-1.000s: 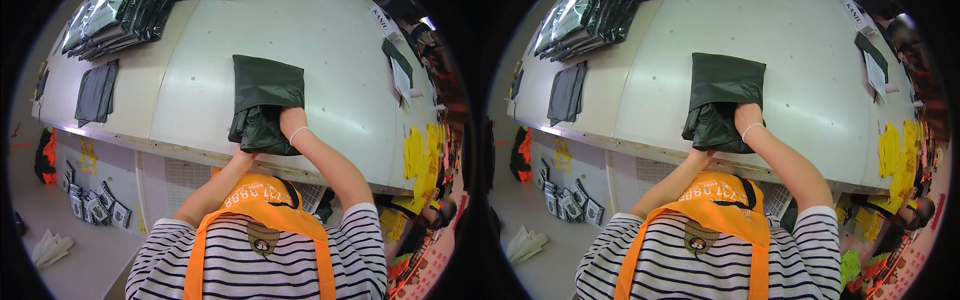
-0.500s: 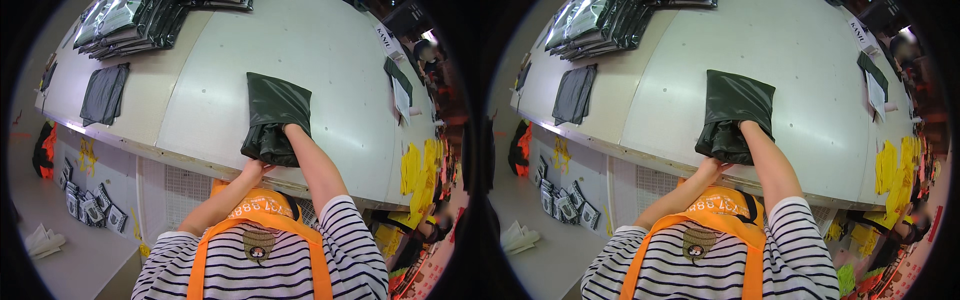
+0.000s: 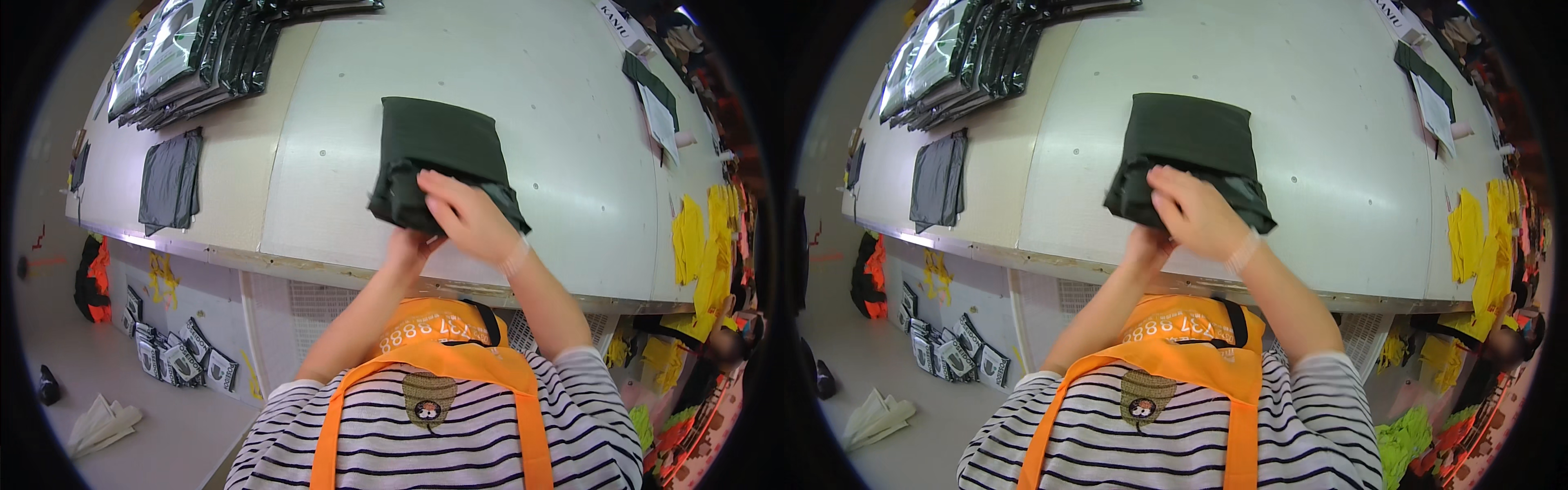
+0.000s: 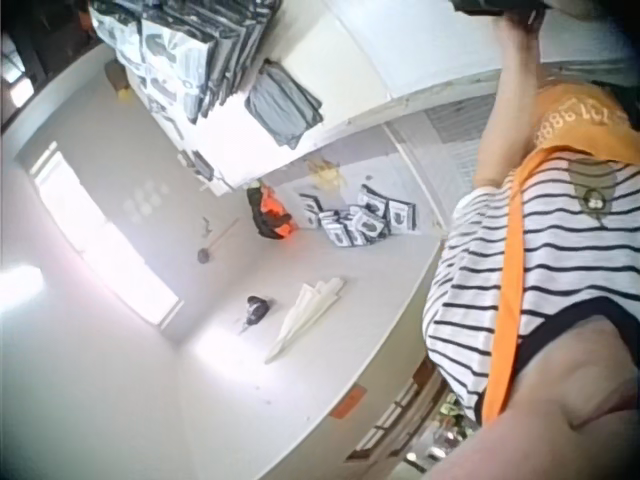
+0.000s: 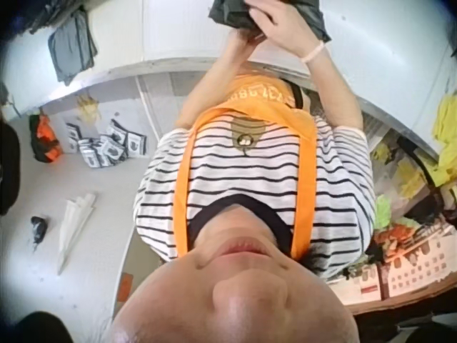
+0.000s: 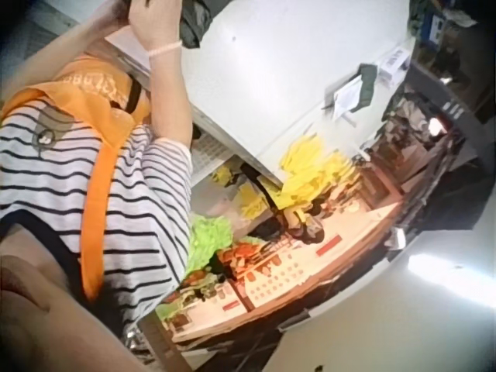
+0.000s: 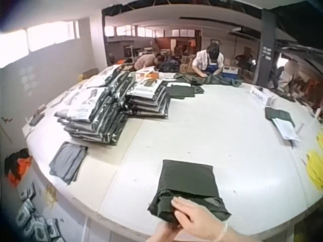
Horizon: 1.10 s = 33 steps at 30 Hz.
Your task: The person unfolds a dark green jacket on a white table, smooths the fabric, zips the front, and folds the garment into a compact rectangle. The folded jacket is placed into a clear plastic bag and set aside on the table.
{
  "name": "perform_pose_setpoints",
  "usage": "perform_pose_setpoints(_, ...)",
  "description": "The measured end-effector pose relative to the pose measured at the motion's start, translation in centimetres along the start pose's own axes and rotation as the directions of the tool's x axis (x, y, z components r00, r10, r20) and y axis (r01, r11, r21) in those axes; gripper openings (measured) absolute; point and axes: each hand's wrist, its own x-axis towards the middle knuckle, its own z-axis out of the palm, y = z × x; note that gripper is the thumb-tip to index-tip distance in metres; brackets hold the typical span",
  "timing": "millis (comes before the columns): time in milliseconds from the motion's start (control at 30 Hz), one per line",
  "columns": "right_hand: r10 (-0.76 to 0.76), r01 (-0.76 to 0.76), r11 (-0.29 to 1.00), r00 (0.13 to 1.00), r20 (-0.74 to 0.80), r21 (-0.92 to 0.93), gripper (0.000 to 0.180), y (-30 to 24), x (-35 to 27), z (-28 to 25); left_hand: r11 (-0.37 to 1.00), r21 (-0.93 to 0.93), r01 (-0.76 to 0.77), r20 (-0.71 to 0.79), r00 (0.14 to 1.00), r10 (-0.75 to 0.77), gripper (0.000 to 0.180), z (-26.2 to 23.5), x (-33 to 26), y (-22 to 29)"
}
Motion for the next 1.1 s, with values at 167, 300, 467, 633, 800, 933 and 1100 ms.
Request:
perform_pose_setpoints(167, 0.677, -0.747, 0.628, 0.662, 0.321, 0.217, 0.024, 2.4, -9.7, -0.4, 0.999, 0.032, -0.036, -0.010, 0.999, 0.036, 0.029, 1.7, 0.9, 1.6)
perform_pose_setpoints(300, 0.637, -0.205, 0.218, 0.771, 0.020, 0.954, 0.034, 8.3, -9.6, 4.7, 0.727, 0.686, -0.038, -0.041, 0.995, 0.091, 0.030, 1.8, 0.1, 1.7)
perform_pose_setpoints(467, 0.633, -0.057, 0.060, 0.774, 0.006, 0.997, 0.036, 8.4, -8.8, 4.6, -0.253, 0.913, -0.319, 0.221, 0.910, -0.350, 0.039, 9.5, -6.8, 4.7)
perform_pose_setpoints(633, 0.624, -0.169, 0.181, 0.781, 0.020, 0.969, 0.023, 6.4, -7.7, 3.7, -0.914, 0.120, -0.388, 0.835, 0.538, -0.119, 0.085, 11.7, -3.4, 4.9)
perform_pose_setpoints(800, 0.776, -0.250, 0.239, 0.630, -0.030, 0.938, 0.018, 7.0, -8.3, 4.4, -0.851, 0.031, -0.524, 0.802, 0.521, -0.292, 0.074, 12.4, -1.9, 5.9)
perform_pose_setpoints(933, 0.769, -0.257, 0.218, 0.639, -0.003, 0.942, 0.020, 6.4, -8.9, 3.5, -0.898, 0.097, -0.429, 0.899, 0.425, -0.106, 0.069, 15.1, -0.1, 7.8)
perform_pose_setpoints(1100, 0.764, -0.313, 0.305, 0.644, -0.034, 0.899, 0.022, 5.7, -8.5, 1.3, -0.867, -0.064, -0.494, 0.833, 0.452, -0.319, 0.068, 9.8, -0.7, 3.5)
